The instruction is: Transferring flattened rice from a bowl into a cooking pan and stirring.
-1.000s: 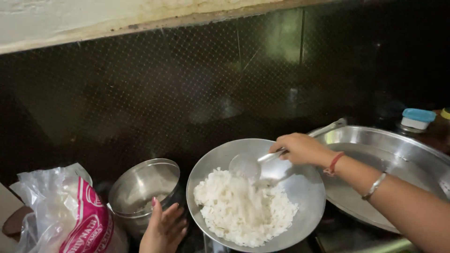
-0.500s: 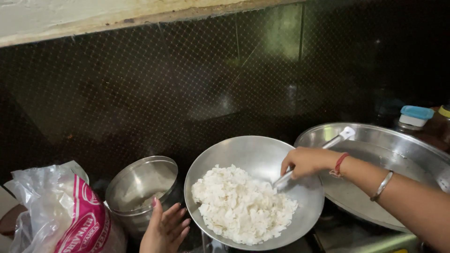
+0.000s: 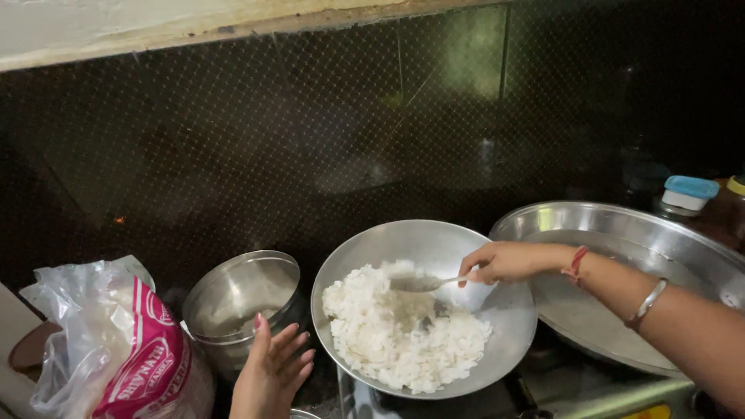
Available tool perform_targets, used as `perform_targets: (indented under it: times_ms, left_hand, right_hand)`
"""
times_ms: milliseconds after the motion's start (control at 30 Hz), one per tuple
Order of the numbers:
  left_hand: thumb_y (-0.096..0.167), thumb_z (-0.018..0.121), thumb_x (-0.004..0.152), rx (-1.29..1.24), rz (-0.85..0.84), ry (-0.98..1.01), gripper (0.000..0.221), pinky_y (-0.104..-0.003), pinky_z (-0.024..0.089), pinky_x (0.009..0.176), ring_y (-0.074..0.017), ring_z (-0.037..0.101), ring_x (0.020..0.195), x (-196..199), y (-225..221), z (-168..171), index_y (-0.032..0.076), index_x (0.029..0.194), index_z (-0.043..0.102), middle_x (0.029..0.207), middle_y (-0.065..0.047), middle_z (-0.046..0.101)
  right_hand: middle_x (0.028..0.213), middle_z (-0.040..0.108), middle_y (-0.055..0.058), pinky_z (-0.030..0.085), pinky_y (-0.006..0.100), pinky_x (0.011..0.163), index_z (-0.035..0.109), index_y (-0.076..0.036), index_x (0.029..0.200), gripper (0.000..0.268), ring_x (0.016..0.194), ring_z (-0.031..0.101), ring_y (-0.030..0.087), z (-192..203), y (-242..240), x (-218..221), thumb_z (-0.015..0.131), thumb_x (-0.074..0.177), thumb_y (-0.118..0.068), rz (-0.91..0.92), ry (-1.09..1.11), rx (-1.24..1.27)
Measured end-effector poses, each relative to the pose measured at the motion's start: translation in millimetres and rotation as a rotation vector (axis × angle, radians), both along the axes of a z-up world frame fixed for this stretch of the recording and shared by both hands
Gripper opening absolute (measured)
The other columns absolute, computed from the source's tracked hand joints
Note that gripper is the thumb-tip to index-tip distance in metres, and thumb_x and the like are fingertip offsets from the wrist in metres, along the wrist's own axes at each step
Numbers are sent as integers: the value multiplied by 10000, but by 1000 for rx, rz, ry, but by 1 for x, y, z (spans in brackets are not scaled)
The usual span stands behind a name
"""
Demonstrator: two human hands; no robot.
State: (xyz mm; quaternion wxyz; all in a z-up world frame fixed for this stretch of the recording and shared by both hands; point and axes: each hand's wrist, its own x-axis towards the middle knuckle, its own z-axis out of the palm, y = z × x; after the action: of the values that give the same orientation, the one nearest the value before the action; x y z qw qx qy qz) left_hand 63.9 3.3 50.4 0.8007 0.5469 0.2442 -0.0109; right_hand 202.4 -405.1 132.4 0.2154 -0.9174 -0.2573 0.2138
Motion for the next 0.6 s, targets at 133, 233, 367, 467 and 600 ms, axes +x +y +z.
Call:
perform_targets:
  times_ms: [133,233,367,467,600]
  left_hand:
    - [777,331,892,35,18,33,961,-466,414,1140,-348,570,1309,-7,-9,16,43,1483,520,1428,-180,604]
    - [779,306,906,50,18,61,954,-469,419,1144,-348,562,1325,-7,-5,14,52,1490,507,1432,-189,595]
    - [778,322,901,24,7,44,950,-465,417,1141,-344,560,1326,-1,1,5,54,1490,501,1429,-177,597]
    - [779,351,894,-13,-2,22,961,-460,421,1127,-343,565,1305,0,-1,1,38,1484,515,1408,-181,609]
    - [788,368,884,-31,-9,22,976,-452,437,1102,-330,588,1253,3,-5,-3,33,1482,525,1375,-185,626]
  right_hand:
    - [784,544,64,408,373,642,792,-182,1213,369,684,461,198,11,-21,6,543,1018,-371,-130,54,-20]
    - [915,666,38,485,362,726,802,-179,1188,339,816,599,189,11,-53,22,614,989,-380,-1,-234,-47]
    - [1103,764,-27,562,367,847,767,-269,1206,332,1012,714,180,80,-6,-57,704,894,-364,-54,-464,-352]
    - [1133,757,-17,583,387,904,752,-356,1222,351,1075,717,197,91,7,-88,687,880,-317,-255,-524,-760]
    - [1125,766,-19,583,366,936,771,-291,1164,294,1056,736,175,58,0,-77,699,879,-288,-155,-349,-738]
